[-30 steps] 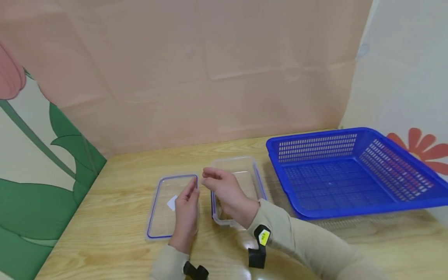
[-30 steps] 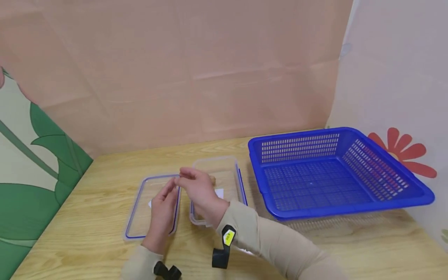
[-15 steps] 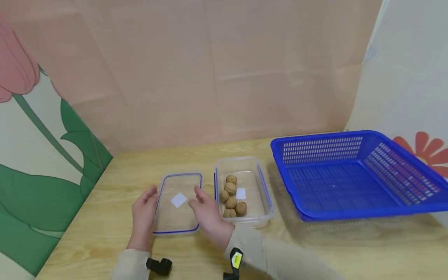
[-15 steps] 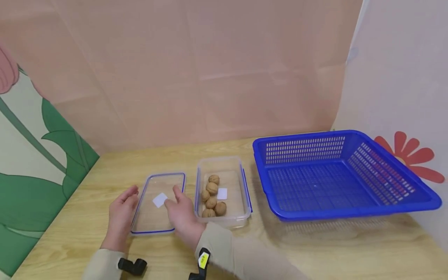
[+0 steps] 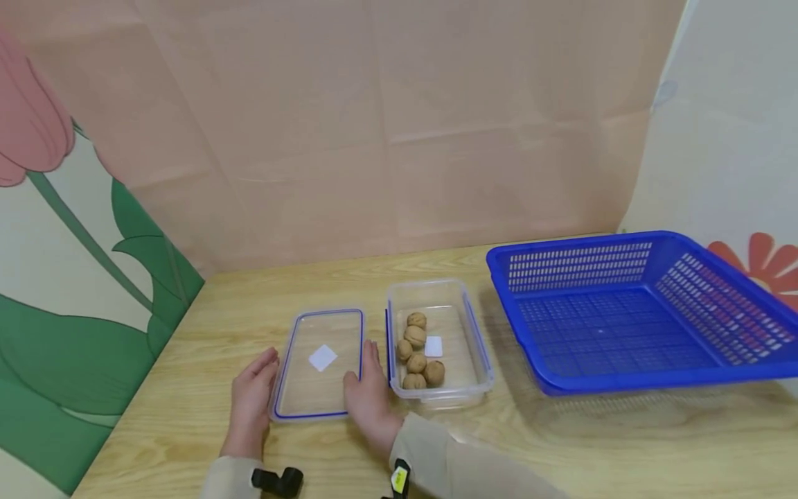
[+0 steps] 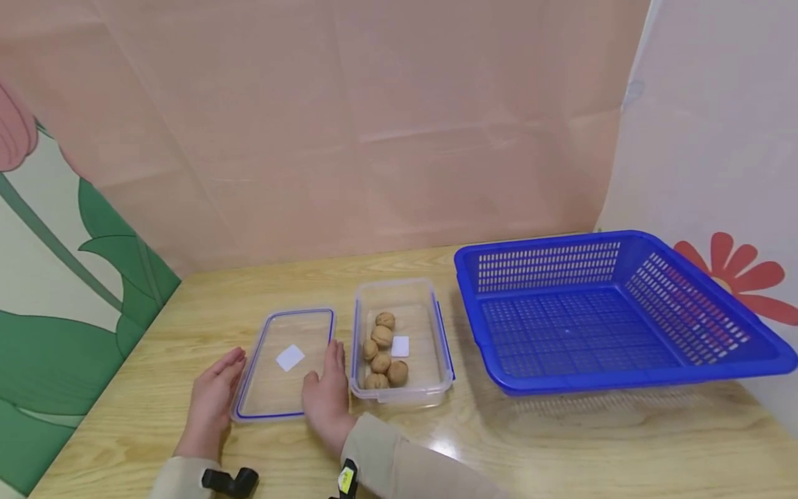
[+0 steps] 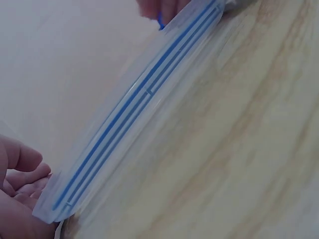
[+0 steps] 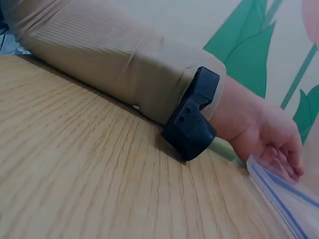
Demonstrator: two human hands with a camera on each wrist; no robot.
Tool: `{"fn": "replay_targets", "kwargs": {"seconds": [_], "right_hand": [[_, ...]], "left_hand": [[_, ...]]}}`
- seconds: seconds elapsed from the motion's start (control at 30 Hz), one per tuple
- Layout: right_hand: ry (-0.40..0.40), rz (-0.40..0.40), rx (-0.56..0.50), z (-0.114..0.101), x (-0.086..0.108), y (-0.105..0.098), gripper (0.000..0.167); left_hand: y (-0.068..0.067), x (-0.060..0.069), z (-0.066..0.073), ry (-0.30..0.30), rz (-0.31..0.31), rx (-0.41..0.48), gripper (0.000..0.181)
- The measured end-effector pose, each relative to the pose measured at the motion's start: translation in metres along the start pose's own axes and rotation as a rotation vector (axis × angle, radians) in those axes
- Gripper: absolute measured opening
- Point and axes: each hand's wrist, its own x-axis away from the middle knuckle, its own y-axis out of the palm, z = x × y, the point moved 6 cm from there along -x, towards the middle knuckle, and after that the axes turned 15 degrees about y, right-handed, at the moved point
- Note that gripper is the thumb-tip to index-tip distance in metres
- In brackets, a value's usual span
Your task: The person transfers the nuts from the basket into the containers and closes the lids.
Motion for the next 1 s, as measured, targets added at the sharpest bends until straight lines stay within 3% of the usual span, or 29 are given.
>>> {"fn": "replay_targets", "kwargs": {"seconds": [0.2,0.3,0.5,0.67,0.83,1.0], "right_hand": [[0.046,0.019,-0.170,0.010,-0.010,0.000,0.055],[0.058,0.040,-0.250,0.010,-0.013,-0.001,0.049],[0.113,0.050,-0.297,0.006,-0.011,0.001,0.042],[0.117,0.037,-0.324,-0.006,0.000,0.002,0.042],[0.103,0.016,-0.342,-0.026,0.011,-0.011,0.042],[0.121,-0.019,-0.396,-0.036,0.020,-0.030,0.043]], "left_hand": [[0.001,-0.001,-0.003,0.006,-0.027,-0.047,0.046],[-0.001,-0.002,-0.004,-0.024,-0.038,-0.034,0.046],[-0.010,0.001,-0.002,-0.084,-0.073,-0.028,0.049],[-0.020,0.006,0.009,-0.130,-0.035,-0.024,0.049],[-0.013,0.010,0.030,-0.170,-0.019,0.124,0.050],[0.003,0.018,0.051,-0.162,-0.044,0.252,0.051]]}}
